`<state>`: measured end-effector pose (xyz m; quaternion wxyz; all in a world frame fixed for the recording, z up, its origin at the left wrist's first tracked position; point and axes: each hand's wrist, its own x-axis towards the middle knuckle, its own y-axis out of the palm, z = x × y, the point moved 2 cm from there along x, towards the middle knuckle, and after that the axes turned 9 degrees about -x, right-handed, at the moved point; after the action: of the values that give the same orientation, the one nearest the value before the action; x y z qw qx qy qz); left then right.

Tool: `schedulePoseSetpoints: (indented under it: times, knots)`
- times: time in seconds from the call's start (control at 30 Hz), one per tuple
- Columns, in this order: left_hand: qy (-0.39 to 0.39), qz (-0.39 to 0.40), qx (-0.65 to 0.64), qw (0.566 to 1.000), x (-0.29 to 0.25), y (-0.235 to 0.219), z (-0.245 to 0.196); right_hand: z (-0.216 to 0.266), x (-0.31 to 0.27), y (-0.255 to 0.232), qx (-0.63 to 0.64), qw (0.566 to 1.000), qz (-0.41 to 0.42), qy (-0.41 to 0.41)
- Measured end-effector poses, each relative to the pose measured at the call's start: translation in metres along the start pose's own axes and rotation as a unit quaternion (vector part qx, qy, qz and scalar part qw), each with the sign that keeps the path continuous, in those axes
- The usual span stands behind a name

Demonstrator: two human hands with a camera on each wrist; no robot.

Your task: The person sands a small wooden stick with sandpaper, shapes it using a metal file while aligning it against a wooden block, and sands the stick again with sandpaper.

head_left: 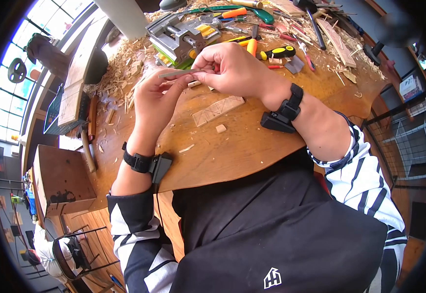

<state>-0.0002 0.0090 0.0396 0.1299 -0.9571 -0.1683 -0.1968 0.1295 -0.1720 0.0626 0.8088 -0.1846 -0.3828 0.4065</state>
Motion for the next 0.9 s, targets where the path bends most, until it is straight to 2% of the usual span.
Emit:
schedulePoseSetpoints:
  times: [0.17,0.23,0.27,0.33,0.4,0.47,0.53,0.6,0.63,0.67,0.73,0.9]
  knots:
    - [-0.012,-0.025,-0.039,0.999,0.002,0.001,0.0,-0.001,0.0,0.001,0.015,0.999,0.001,0.03]
    - [-0.023,-0.094,-0.076,0.992,0.005,-0.007,-0.003,-0.004,0.001,0.002,0.06,0.997,-0.038,0.043]
    - [-0.022,-0.092,-0.075,0.993,0.006,-0.013,0.001,-0.003,0.001,0.001,0.06,0.996,-0.04,0.044]
    - [-0.014,-0.179,-0.007,0.984,0.009,-0.027,0.007,0.0,0.0,-0.004,0.031,0.998,-0.034,0.048]
    - [-0.007,-0.177,0.019,0.984,0.007,-0.024,0.007,-0.001,0.0,-0.003,0.029,0.998,-0.028,0.052]
    - [0.047,-0.145,-0.046,0.987,0.007,-0.011,-0.002,-0.003,0.001,0.0,0.026,0.998,-0.021,0.055]
    - [0.037,-0.116,-0.045,0.992,0.004,-0.006,-0.01,-0.004,0.001,0.001,0.047,0.997,-0.032,0.049]
    - [0.069,-0.014,0.076,0.995,0.002,0.001,-0.017,-0.003,0.001,0.001,0.05,0.997,-0.027,0.051]
    - [0.071,0.0,0.08,0.994,0.003,0.002,-0.013,-0.002,0.001,0.0,0.053,0.997,-0.023,0.052]
    - [0.071,-0.001,0.08,0.994,0.002,0.002,-0.01,-0.002,0.001,0.0,0.053,0.997,-0.022,0.052]
    - [0.018,-0.021,0.055,0.998,0.0,0.001,-0.005,-0.001,0.001,-0.001,0.034,0.998,-0.019,0.046]
    - [-0.011,-0.057,0.0,0.998,0.004,-0.007,0.0,-0.002,-0.001,-0.003,0.027,0.998,-0.031,0.045]
